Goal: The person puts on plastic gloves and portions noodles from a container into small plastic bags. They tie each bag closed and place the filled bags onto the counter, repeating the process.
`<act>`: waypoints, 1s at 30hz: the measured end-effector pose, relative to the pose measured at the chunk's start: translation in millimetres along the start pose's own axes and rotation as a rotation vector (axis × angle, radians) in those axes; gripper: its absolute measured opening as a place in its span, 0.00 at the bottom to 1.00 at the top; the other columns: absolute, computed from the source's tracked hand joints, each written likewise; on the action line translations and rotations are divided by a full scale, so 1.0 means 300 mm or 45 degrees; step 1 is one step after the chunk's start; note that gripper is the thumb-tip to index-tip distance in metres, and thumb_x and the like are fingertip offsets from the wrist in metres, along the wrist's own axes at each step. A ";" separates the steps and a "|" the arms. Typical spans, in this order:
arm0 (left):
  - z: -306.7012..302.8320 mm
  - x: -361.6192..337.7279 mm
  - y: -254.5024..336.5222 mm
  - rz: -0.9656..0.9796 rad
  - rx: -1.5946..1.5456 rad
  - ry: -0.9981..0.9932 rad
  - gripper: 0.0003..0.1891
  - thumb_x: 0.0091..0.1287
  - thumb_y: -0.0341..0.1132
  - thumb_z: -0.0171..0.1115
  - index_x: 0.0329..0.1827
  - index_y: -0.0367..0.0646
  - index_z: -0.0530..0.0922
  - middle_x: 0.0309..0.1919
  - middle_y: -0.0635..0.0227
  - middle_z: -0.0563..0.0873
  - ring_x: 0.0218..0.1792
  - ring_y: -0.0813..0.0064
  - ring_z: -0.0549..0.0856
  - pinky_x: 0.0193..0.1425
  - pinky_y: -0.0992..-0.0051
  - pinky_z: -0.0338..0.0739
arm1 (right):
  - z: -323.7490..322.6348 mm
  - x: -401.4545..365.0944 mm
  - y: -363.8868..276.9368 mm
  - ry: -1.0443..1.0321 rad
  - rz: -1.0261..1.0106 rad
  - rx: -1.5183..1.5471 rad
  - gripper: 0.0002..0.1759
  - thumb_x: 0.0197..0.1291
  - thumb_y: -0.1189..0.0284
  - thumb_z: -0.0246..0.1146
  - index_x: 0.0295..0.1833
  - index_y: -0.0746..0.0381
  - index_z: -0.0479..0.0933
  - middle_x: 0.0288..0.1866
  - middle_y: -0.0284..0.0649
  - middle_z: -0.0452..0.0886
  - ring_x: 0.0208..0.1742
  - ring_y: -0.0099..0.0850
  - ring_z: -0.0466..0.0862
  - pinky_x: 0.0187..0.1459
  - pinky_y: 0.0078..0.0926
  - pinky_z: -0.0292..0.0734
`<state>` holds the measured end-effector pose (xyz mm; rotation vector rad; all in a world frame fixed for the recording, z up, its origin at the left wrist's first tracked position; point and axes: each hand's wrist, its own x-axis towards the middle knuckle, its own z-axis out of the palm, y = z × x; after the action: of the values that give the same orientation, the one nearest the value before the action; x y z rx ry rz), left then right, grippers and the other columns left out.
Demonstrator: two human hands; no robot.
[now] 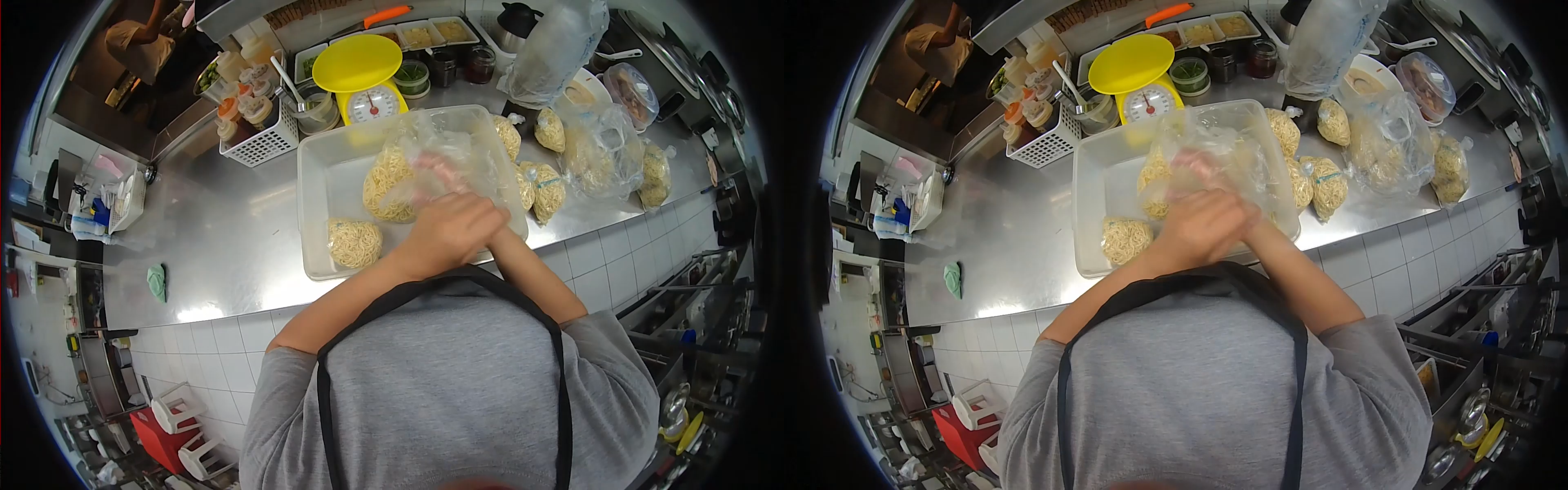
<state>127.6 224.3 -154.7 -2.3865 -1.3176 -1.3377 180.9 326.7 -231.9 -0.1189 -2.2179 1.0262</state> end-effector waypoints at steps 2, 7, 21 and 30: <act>0.007 -0.012 0.034 0.022 0.038 0.109 0.08 0.54 0.31 0.62 0.36 0.43 0.76 0.29 0.65 0.78 0.31 0.65 0.79 0.36 0.72 0.71 | -0.053 0.015 -0.046 0.169 0.376 0.625 0.35 0.58 0.43 0.49 0.66 0.51 0.61 0.68 0.37 0.60 0.67 0.35 0.60 0.65 0.38 0.52; 0.044 -0.054 0.025 -0.316 -0.039 0.195 0.08 0.52 0.33 0.65 0.31 0.43 0.74 0.27 0.65 0.77 0.28 0.64 0.77 0.33 0.71 0.70 | -0.120 0.090 -0.239 0.575 0.768 1.278 0.48 0.49 0.26 0.31 0.70 0.43 0.52 0.72 0.30 0.52 0.69 0.33 0.55 0.62 0.49 0.50; 0.006 -0.009 0.049 -0.026 -0.094 -0.114 0.08 0.55 0.31 0.61 0.26 0.42 0.70 0.23 0.66 0.74 0.27 0.67 0.77 0.31 0.70 0.69 | -0.264 0.127 -0.191 0.880 0.351 1.029 0.44 0.56 0.33 0.37 0.73 0.42 0.40 0.74 0.30 0.45 0.66 0.34 0.59 0.63 0.47 0.51; 0.024 0.012 0.027 0.010 -0.213 -0.437 0.07 0.58 0.34 0.59 0.29 0.43 0.72 0.26 0.65 0.76 0.31 0.65 0.78 0.34 0.69 0.71 | -0.395 0.108 -0.113 1.117 -0.048 0.335 0.32 0.65 0.48 0.46 0.71 0.49 0.52 0.72 0.37 0.52 0.65 0.34 0.63 0.63 0.39 0.58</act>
<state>139.0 224.8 -154.0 -2.8324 -1.3126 -1.1105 235.5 390.6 -136.2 -0.3352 -1.2818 0.9799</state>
